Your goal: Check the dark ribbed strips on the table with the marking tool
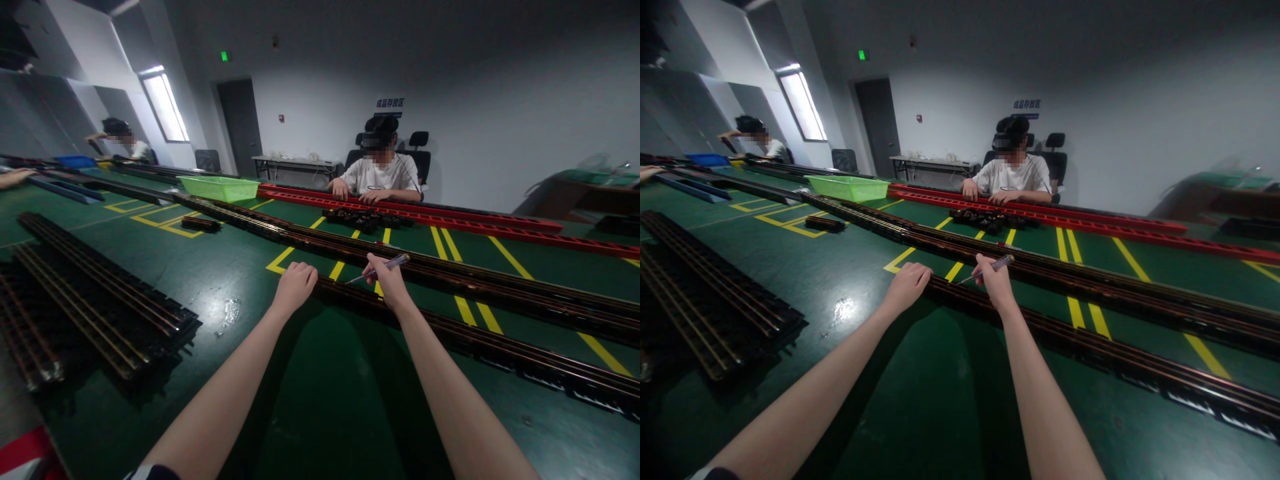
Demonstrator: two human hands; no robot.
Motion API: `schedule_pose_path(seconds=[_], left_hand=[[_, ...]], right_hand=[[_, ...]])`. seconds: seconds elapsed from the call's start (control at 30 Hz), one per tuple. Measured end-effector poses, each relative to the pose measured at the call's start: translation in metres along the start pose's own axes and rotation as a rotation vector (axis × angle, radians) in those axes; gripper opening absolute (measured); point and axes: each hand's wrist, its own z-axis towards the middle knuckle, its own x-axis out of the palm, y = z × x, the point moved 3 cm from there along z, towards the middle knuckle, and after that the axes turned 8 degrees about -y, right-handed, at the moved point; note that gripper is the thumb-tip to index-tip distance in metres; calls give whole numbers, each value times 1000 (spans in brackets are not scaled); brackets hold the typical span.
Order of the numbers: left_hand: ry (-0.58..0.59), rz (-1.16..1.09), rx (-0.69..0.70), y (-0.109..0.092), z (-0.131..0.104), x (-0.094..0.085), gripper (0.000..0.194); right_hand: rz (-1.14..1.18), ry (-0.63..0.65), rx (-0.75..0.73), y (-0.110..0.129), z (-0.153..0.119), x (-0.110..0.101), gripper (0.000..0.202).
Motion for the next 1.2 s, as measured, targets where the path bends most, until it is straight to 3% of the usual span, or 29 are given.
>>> schedule_pose_path(seconds=[0.33,0.77,0.97,1.2], left_hand=[[-71,44,66,1,-1,4,36],[-57,34,-24,-6,-2,-4,37],[-152,24,36,-10,-3,-2,36],[-199,-34,169,-29,-4,3,33]], right_hand=[[70,-39,25,-7,4,-3,33],[13,-8,-40,-2,2,0,34],[-21,-3,-78,1,0,1,34],[-16,-6,-79,0,0,5,34]])
